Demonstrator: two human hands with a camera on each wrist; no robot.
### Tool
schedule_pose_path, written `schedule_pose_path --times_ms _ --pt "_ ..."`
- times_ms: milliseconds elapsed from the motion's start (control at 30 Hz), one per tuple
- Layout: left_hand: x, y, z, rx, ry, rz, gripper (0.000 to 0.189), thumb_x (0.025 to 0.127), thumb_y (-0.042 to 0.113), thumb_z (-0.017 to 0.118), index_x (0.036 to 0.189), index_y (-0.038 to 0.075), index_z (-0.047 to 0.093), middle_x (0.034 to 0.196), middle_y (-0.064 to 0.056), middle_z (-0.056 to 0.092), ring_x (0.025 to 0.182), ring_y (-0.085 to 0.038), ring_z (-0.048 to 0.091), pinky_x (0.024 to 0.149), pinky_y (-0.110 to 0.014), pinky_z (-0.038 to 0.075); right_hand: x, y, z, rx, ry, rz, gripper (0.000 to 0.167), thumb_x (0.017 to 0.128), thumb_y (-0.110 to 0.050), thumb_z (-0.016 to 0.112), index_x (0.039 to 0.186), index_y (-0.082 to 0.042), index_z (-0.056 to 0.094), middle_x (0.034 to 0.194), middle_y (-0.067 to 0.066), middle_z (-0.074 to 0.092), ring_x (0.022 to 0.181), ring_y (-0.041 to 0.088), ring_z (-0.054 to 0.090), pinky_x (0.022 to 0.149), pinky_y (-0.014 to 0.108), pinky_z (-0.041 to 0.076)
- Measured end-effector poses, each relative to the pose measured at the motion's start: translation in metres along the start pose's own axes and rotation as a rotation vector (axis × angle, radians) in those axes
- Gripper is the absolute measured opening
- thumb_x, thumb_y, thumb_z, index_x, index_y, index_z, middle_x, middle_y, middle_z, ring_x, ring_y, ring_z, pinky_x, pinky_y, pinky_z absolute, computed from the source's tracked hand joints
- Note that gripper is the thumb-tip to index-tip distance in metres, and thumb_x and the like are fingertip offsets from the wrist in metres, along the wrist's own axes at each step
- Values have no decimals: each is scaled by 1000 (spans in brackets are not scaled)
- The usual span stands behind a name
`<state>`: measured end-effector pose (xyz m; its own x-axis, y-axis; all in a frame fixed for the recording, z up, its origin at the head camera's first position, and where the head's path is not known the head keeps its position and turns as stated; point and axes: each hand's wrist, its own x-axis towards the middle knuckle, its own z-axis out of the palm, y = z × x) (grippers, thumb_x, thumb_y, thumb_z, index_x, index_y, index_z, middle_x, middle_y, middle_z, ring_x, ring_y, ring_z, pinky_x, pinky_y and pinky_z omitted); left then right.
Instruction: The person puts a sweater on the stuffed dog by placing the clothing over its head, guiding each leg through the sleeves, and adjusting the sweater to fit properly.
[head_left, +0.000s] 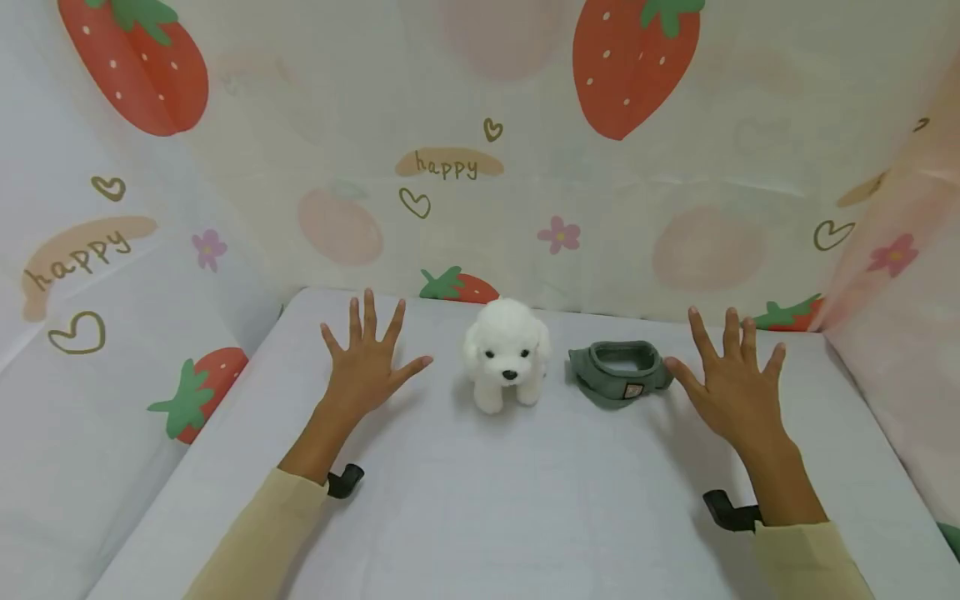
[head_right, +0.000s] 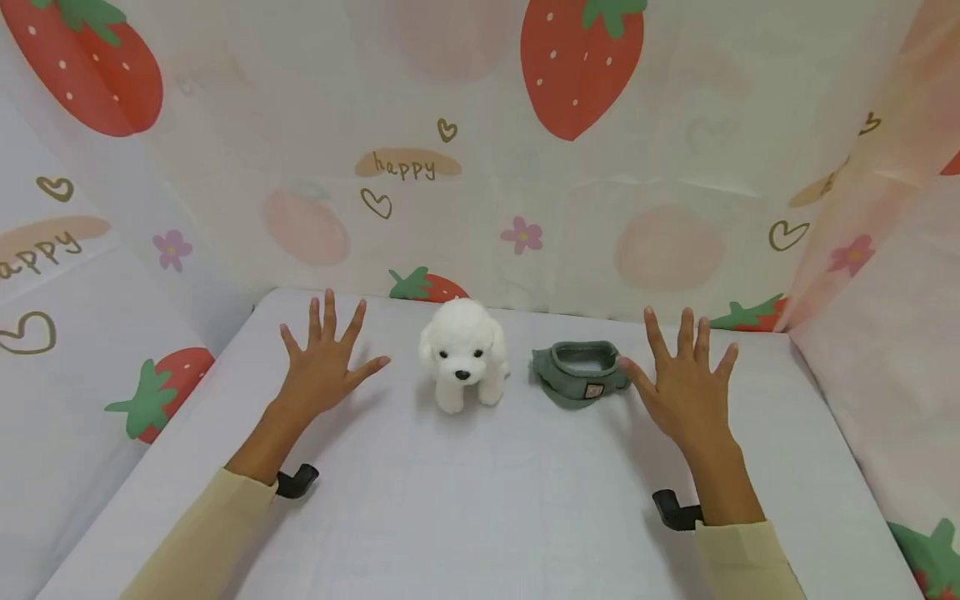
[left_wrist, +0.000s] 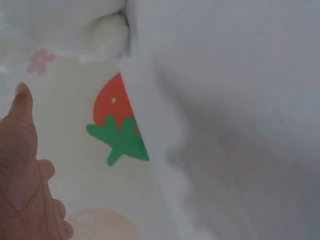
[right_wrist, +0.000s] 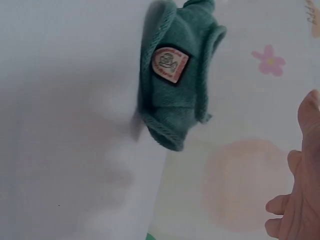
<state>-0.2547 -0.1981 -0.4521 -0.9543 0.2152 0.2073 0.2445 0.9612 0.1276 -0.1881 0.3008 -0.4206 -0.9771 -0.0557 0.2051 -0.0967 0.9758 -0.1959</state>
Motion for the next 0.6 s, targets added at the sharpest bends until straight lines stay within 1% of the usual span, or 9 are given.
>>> schedule_pose_path --times_ms 67,167,267,367,433,500,600 --pt "-6 2 -4 11 -2 2 100 90 83 39 164 28 2 166 -21 -17 153 -42 -14 106 -81 -6 -4 -4 -4 5 9 -8 80 103 -66 34 164 -28 -2 165 27 -12 150 49 -13 106 77 -15" --pt "-19 6 -11 23 -2 18 100 89 84 40 164 28 4 167 -22 -11 153 -44 -9 106 -82 -1 -10 -8 -9 4 14 -14 80 103 -65 36 164 -29 -1 165 27 -11 150 49 -12 107 77 -14" --pt "-32 15 -16 37 -10 51 100 89 84 39 165 27 6 167 -23 -6 153 -46 -1 108 -81 6 -16 -8 -13 -2 13 -16 80 103 -64 37 164 -29 -2 165 26 -10 151 47 -13 107 77 -13" --pt "-45 28 -20 51 -25 90 99 90 83 39 165 26 10 168 -23 0 153 -46 6 109 -78 13 -21 -6 -15 -1 7 -21 79 104 -63 37 164 -30 -3 166 24 -12 151 44 -16 108 76 -14" --pt "-53 37 -21 62 -29 121 96 91 81 42 164 24 16 167 -24 6 153 -45 12 110 -76 18 -24 -3 -14 4 0 -25 79 104 -62 38 164 -30 -3 166 24 -12 152 43 -17 108 75 -15" --pt "-61 46 -22 54 -40 153 92 92 77 47 162 22 26 166 -24 14 152 -43 18 111 -72 23 -28 -2 -12 17 -6 -30 79 104 -61 39 164 -29 -3 166 25 -11 152 44 -14 108 75 -14" --pt "-69 60 -19 16 -49 204 81 95 67 55 157 18 40 162 -25 26 150 -41 27 111 -65 31 -34 1 -10 49 -20 -32 80 104 -59 42 164 -28 -2 166 28 -5 152 48 -5 111 76 -6"
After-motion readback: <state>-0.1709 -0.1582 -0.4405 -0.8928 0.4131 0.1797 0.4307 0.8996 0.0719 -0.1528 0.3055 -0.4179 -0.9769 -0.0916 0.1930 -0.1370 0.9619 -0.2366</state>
